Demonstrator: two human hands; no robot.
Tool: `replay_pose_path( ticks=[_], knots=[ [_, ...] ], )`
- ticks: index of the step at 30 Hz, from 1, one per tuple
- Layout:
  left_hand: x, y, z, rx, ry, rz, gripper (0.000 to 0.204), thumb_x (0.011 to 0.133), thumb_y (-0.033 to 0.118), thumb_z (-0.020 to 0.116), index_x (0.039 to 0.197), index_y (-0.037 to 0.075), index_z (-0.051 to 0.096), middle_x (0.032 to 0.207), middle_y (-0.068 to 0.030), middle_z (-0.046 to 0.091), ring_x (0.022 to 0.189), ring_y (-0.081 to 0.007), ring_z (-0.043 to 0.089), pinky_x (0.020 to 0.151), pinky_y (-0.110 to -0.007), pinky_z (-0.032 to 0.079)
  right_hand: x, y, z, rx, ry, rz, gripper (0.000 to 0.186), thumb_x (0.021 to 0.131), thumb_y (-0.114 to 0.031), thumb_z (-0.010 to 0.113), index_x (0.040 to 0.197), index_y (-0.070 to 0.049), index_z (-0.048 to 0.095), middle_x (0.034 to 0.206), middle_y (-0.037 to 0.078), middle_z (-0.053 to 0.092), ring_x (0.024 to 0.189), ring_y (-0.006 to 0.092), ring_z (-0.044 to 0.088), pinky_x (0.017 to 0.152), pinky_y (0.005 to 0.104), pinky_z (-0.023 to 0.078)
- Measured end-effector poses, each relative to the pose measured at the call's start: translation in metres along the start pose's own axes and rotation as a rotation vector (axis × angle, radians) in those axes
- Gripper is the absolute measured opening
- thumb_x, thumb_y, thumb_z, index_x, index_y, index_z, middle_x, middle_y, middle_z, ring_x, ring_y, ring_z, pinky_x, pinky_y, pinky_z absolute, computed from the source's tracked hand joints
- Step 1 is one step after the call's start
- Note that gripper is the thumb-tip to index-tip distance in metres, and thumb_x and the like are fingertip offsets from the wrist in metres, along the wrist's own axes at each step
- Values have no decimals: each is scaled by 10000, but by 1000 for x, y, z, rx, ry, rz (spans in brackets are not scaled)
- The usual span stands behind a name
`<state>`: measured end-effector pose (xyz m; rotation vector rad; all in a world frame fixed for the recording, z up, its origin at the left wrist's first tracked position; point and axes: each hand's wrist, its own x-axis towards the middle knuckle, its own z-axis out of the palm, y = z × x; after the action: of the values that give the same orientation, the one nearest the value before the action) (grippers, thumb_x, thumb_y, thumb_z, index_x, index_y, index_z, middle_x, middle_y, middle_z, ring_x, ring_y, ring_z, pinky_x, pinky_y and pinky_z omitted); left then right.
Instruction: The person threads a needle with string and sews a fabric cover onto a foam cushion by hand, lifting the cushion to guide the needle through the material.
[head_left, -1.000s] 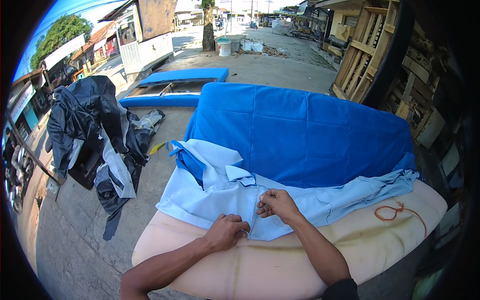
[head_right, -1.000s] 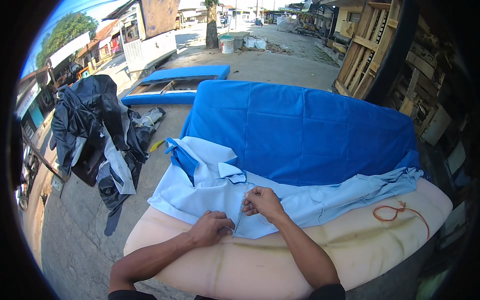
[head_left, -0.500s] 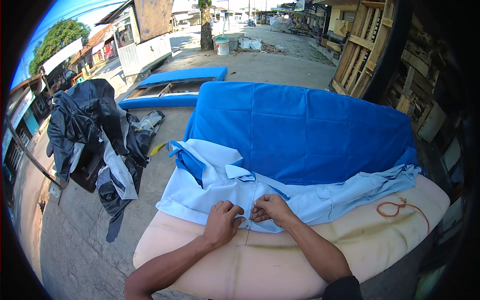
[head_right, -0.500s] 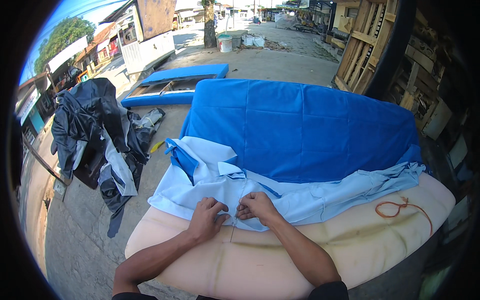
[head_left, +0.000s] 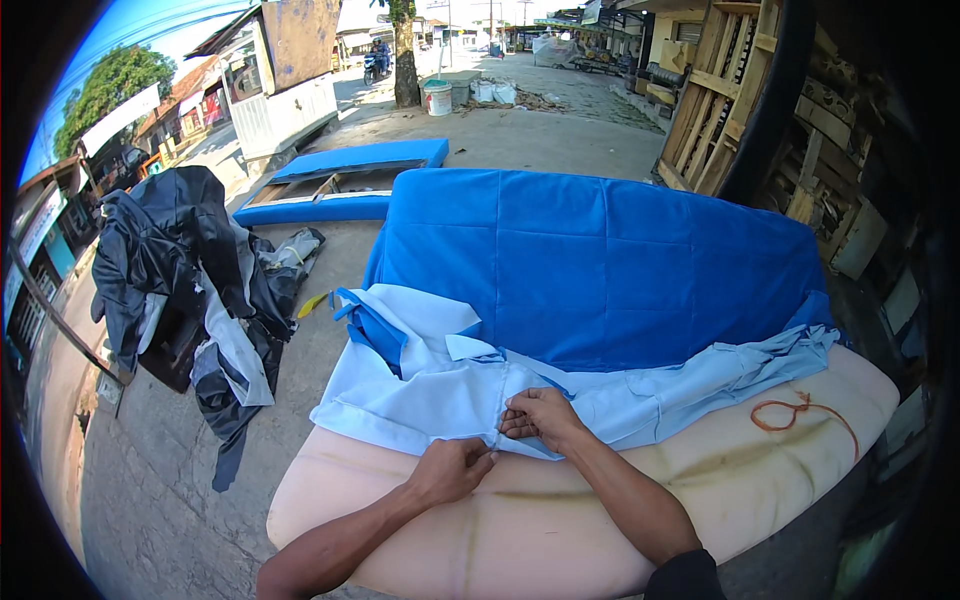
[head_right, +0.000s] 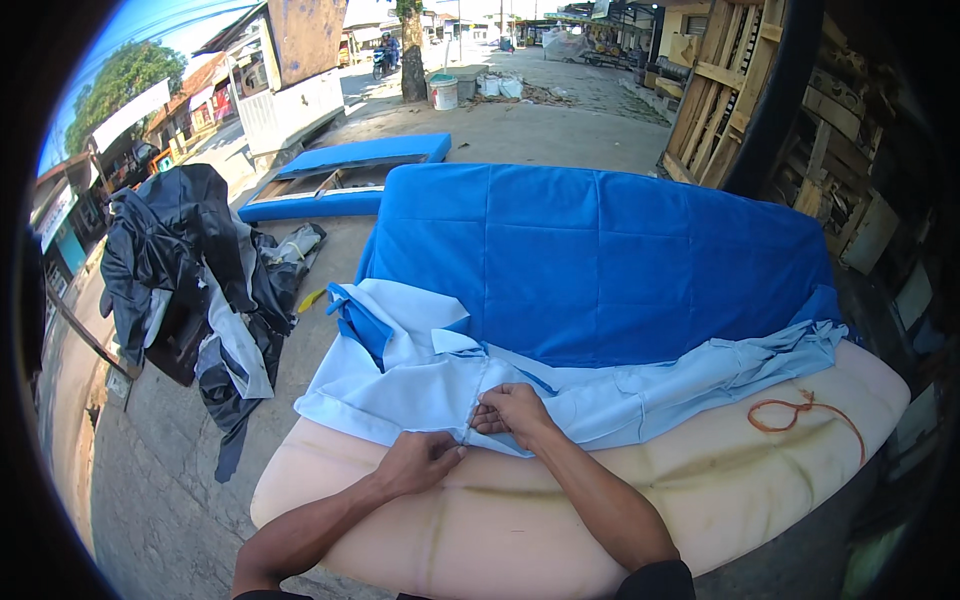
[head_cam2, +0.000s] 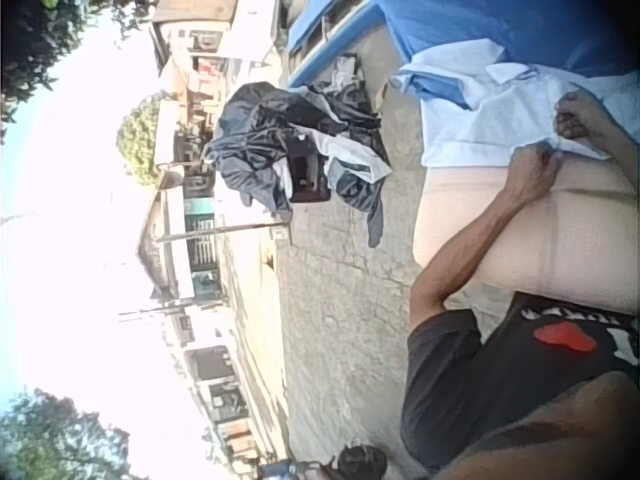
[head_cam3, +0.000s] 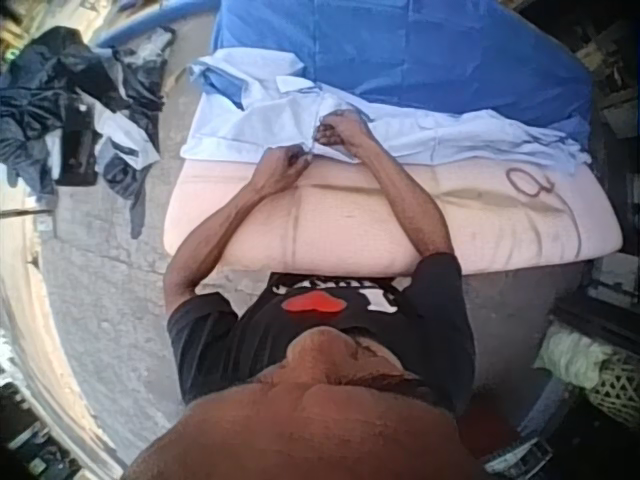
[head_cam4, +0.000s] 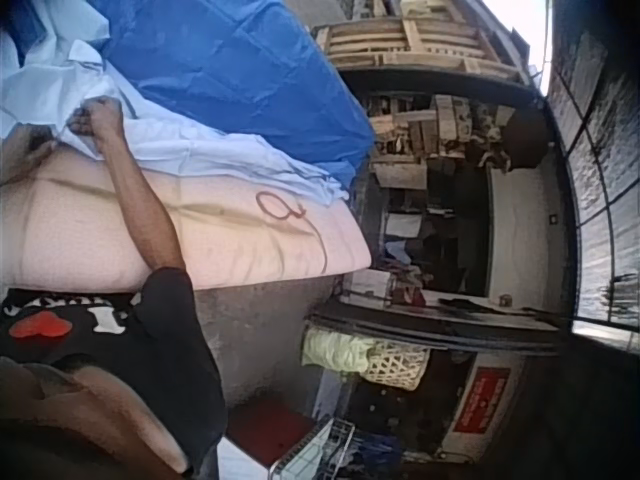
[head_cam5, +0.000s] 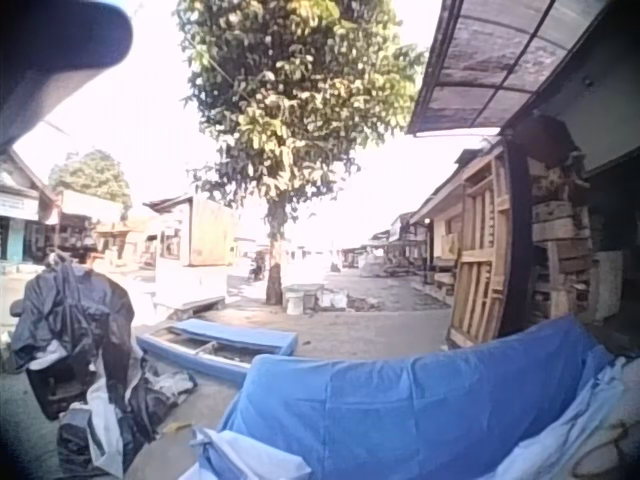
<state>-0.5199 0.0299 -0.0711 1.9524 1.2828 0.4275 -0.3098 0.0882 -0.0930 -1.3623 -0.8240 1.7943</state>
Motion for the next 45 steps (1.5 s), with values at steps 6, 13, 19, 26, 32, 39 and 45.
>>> replay_pose_path(
  ticks=[6,13,19,26,32,39,45],
  knots=[
    [-2,0,2,-70,25,-11,296,939,285,668,946,-8,705,713,-152,648,623,-226,607,624,-370,486,1,0,-1,-2,1,6,154,932,-109,652,924,42,623,831,126,692,691,192,713,636,295,617],
    [8,-14,8,-284,-8,-134,295,936,267,694,1055,-3,701,855,-75,703,779,-137,632,747,-292,510,4,4,0,-67,-14,-26,167,941,-117,637,948,46,603,857,144,684,720,217,716,655,324,621],
    [14,-26,13,-542,-72,-198,263,955,240,675,1079,9,706,876,-19,697,814,-93,613,786,-268,492,5,0,-5,-53,-2,-90,160,945,-93,594,933,66,582,844,160,668,718,239,720,653,335,623],
    [16,-30,17,-407,-112,-193,249,953,235,677,1079,24,717,864,-28,698,810,-89,614,773,-270,495,12,-6,-26,-89,161,-167,180,966,-127,586,930,50,587,814,144,671,710,226,716,637,323,615],
    [14,-25,16,-316,-101,-184,295,914,296,733,1059,39,728,906,-43,727,825,-99,636,780,-275,510,22,-5,-42,-32,265,-222,168,961,-117,584,936,48,584,819,142,671,671,212,700,612,317,613],
    [15,-22,18,-289,-94,-200,293,901,296,750,1023,30,729,899,-47,734,829,-95,644,784,-274,517,24,-5,-42,6,239,-214,161,960,-111,581,944,49,584,824,145,666,654,209,686,603,317,616],
    [12,-20,18,-248,-61,-166,294,899,287,747,1032,25,723,888,-50,731,812,-109,642,773,-283,519,24,-6,-43,-4,219,-218,170,961,-117,588,952,52,586,824,149,665,661,216,690,604,319,616]
  ],
)
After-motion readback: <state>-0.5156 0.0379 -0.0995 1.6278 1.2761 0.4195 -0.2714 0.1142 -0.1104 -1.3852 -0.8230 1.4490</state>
